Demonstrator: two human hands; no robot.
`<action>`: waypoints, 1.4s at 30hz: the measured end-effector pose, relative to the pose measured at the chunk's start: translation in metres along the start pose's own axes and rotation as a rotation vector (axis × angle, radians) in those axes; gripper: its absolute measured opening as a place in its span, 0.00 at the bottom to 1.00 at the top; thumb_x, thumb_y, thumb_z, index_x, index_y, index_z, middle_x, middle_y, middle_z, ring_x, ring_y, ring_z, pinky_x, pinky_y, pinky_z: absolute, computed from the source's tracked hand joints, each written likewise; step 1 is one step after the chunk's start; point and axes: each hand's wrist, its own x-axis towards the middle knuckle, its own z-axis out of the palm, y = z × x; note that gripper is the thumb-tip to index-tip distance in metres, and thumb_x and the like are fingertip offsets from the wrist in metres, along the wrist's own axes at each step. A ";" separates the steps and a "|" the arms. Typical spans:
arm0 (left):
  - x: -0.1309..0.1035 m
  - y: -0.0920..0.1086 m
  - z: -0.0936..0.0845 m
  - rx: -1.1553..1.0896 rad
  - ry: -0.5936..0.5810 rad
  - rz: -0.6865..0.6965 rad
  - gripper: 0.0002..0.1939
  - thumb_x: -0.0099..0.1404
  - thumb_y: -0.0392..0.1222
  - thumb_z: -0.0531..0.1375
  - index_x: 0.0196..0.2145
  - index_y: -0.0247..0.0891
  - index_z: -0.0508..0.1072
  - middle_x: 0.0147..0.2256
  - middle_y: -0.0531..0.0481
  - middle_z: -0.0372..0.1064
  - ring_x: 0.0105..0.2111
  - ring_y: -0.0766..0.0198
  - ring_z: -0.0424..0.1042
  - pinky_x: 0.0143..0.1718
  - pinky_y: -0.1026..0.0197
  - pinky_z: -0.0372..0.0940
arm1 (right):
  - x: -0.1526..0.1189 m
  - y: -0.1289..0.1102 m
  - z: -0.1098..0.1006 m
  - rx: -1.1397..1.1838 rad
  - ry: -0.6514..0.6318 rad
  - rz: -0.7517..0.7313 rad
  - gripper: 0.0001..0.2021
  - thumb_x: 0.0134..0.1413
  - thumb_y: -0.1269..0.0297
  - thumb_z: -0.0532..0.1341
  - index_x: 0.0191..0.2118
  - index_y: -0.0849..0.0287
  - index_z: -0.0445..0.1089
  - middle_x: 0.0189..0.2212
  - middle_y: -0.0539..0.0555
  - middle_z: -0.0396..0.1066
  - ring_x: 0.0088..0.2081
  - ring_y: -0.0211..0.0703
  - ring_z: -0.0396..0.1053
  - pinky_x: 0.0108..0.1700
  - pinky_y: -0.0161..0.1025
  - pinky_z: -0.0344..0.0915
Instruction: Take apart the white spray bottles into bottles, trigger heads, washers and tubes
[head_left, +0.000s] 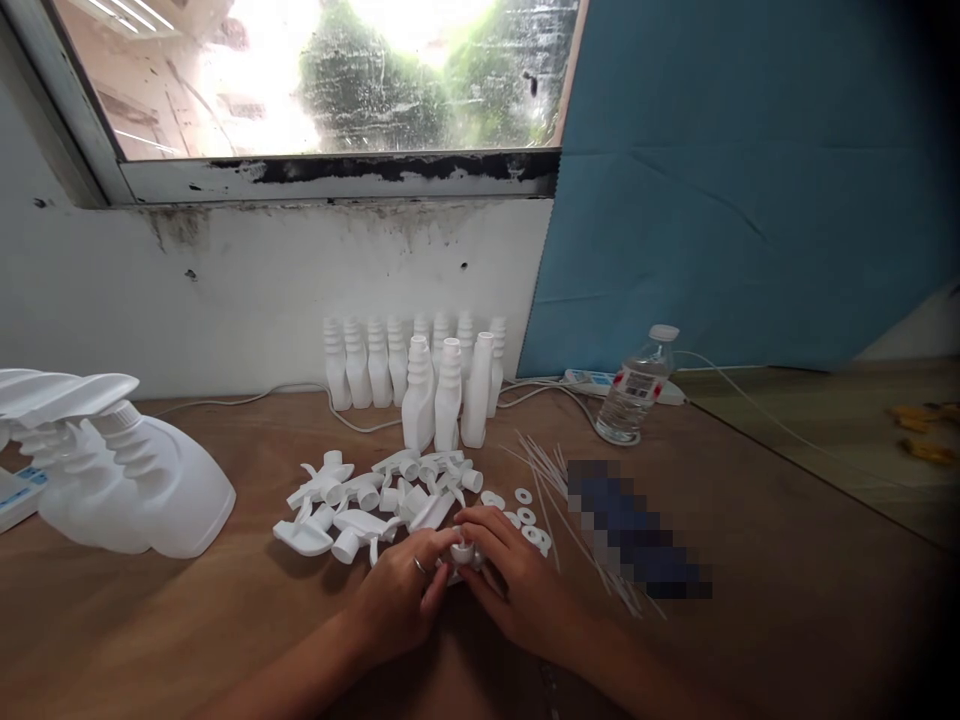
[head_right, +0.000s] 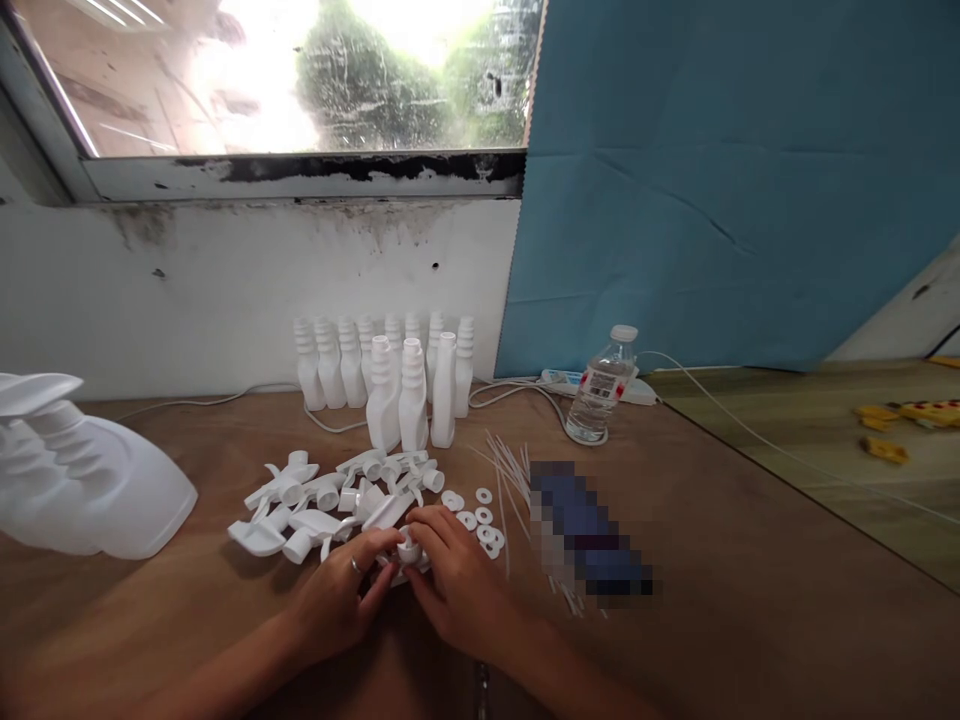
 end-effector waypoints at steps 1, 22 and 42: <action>0.000 0.000 0.000 -0.002 0.001 0.001 0.18 0.68 0.33 0.51 0.55 0.42 0.61 0.45 0.46 0.71 0.43 0.61 0.74 0.46 0.60 0.69 | 0.000 0.001 -0.001 0.044 -0.012 0.007 0.14 0.58 0.74 0.56 0.50 0.58 0.63 0.50 0.61 0.67 0.53 0.49 0.64 0.54 0.48 0.66; 0.008 0.012 -0.015 0.018 -0.165 0.011 0.23 0.58 0.29 0.53 0.51 0.41 0.62 0.41 0.45 0.64 0.37 0.58 0.68 0.39 0.58 0.66 | 0.007 0.053 -0.059 -0.718 -0.168 0.432 0.13 0.61 0.67 0.52 0.31 0.61 0.72 0.21 0.57 0.73 0.25 0.47 0.71 0.27 0.38 0.54; 0.009 0.013 -0.013 0.031 -0.172 0.043 0.16 0.68 0.36 0.52 0.54 0.41 0.60 0.47 0.44 0.66 0.44 0.58 0.68 0.47 0.56 0.66 | 0.001 0.062 -0.062 -0.610 -0.295 0.802 0.08 0.47 0.71 0.58 0.22 0.61 0.72 0.26 0.64 0.75 0.28 0.55 0.75 0.24 0.37 0.55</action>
